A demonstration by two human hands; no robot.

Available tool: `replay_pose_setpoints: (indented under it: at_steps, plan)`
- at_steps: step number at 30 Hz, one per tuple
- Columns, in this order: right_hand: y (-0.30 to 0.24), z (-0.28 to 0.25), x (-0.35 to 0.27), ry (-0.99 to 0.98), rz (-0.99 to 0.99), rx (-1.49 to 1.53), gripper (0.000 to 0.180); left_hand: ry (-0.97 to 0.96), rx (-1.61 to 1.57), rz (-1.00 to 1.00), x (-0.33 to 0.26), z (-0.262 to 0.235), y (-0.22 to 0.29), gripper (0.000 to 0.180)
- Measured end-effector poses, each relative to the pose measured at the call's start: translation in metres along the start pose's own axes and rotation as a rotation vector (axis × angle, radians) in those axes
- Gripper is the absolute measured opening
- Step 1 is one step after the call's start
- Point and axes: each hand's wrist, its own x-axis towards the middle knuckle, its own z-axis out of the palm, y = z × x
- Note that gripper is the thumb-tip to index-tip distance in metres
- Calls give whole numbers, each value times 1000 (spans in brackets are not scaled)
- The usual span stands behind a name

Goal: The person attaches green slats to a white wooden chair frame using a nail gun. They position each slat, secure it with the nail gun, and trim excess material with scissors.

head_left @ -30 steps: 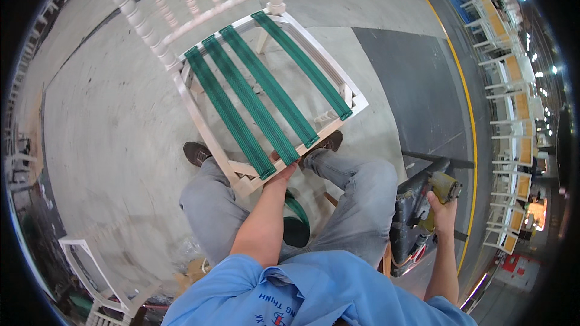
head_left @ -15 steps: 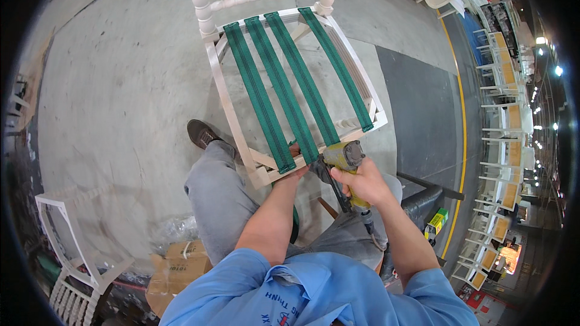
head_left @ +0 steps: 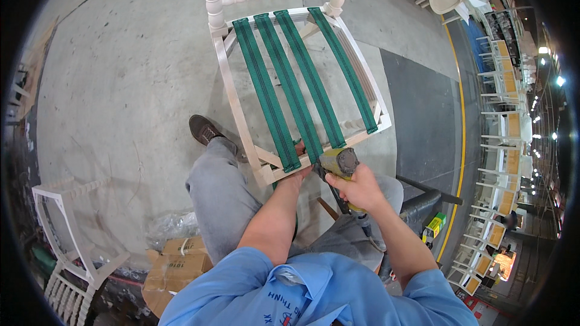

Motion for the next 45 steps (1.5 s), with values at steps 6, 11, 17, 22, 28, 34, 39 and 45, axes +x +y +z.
replay_pose_setpoints:
  at_steps: [6, 11, 17, 22, 28, 34, 39, 45]
  plan:
    - [-2, 7, -6, 2, -14, -33, 39, -81, 73, 39, 11, -6, -1, 45]
    - [2, -1, -11, 14, 8, -16, 39, -131, 12, -50, 11, -5, 2, 44]
    - [10, -42, -49, 121, -122, 172, 31, -105, 693, -499, -14, -7, 11, 30]
    - [22, -59, -70, 239, -189, 184, 21, 262, 2226, -158, -43, -6, 6, 31]
    - [35, -64, -68, 229, -238, 296, 22, -331, 2017, 248, -131, 21, 1, 23]
    - [28, -57, -46, 114, -167, 233, 28, -239, 1396, 182, -156, 96, 42, 17]
    - [22, -36, -16, 48, -98, 189, 37, -87, 1166, 79, -127, 128, 74, 23]
    - [20, -24, 7, -25, -41, 143, 39, -22, 1165, 38, -111, 129, 79, 25]
